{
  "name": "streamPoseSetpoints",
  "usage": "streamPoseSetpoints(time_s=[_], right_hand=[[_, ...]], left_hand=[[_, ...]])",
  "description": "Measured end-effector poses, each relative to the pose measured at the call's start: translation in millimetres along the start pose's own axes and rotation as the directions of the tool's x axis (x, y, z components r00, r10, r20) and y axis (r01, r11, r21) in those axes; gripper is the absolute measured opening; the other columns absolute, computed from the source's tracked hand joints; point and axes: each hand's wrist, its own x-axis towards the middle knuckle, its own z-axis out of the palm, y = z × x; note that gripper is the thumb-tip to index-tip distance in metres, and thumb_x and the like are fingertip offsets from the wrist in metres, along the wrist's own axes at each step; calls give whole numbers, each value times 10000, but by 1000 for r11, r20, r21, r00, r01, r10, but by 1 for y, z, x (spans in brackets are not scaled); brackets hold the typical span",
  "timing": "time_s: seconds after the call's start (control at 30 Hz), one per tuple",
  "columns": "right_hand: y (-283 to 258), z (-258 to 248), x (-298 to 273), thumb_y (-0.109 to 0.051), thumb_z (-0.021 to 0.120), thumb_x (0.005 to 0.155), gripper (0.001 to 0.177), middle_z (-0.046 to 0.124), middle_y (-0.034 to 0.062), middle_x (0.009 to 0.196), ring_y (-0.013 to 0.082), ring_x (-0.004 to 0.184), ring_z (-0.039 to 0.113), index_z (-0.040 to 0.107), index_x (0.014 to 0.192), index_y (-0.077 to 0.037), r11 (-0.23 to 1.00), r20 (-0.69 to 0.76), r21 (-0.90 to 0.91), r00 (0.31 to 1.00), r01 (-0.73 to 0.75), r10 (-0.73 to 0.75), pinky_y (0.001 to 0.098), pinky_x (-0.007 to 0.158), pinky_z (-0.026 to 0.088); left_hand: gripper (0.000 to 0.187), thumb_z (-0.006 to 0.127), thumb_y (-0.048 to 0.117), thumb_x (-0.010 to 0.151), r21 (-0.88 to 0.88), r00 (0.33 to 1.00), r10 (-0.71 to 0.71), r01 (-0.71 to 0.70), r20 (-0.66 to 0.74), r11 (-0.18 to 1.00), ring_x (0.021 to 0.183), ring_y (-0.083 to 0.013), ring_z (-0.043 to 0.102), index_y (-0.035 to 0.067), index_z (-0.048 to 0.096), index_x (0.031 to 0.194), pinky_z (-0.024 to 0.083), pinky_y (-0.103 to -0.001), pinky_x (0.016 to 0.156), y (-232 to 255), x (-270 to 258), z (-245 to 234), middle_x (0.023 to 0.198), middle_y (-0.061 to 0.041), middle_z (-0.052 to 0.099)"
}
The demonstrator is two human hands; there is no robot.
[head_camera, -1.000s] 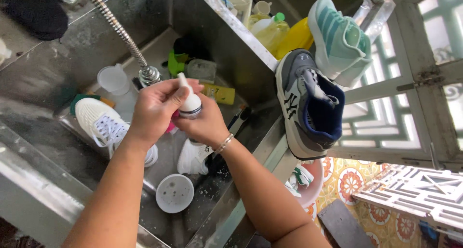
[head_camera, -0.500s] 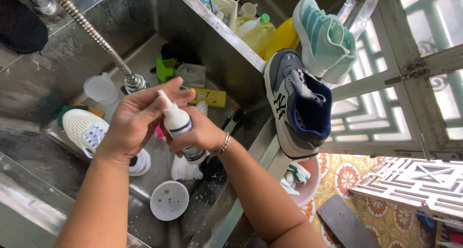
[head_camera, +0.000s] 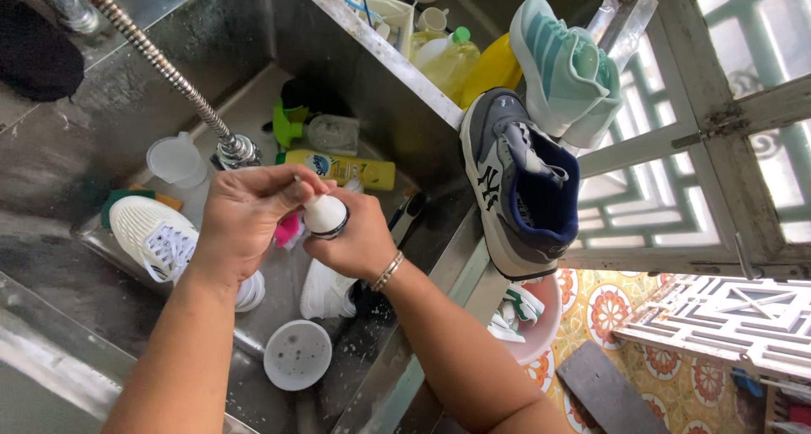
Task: Clean and apply white-shoe cleaner to various athletic shoes in a sink area.
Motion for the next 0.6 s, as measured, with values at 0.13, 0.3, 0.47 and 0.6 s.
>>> streamPoseSetpoints(time_s=[0.13, 0.3, 0.47, 0.6], right_hand=[[-10, 10, 1, -147, 771, 719, 264, 717, 138, 815, 283, 757, 750, 668, 941, -48, 993, -214, -119, 977, -3, -22, 354, 705, 587], [-3, 16, 10, -165, 817, 750, 270, 728, 180, 845, 375, 815, 729, 640, 921, -55, 954, -286, -299, 955, -7, -83, 403, 712, 581], [12, 23, 20, -183, 831, 809, 723, 690, 89, 1084, 219, 981, 732, 344, 1330, -66, 974, -171, 203, 983, 96, -61, 334, 833, 596], [21, 20, 24, -134, 817, 837, 886, 580, 73, 1323, 176, 1218, 600, 194, 1464, -76, 914, -111, 305, 963, 267, -245, 334, 1079, 494]], left_hand=[[198, 769, 119, 920, -71, 985, 164, -167, -55, 983, 909, -155, 733, -38, 755, 1038, 621, -289, 847, -4, 1, 10, 993, -119, 775], [229, 746, 128, 959, -30, 956, 178, -190, -235, 981, 950, -160, 732, -64, 739, 1084, 613, -319, 882, -11, 3, 18, 1047, -132, 764], [580, 811, 243, 873, 223, 974, 225, -222, 14, 949, 1018, -117, 666, 22, 591, 1361, 547, -268, 909, -19, 8, 18, 1163, -50, 710], [405, 834, 264, 849, 386, 988, 148, -117, -52, 915, 946, -132, 683, 21, 702, 1146, 559, -295, 832, -25, 6, 17, 1042, -44, 732]])
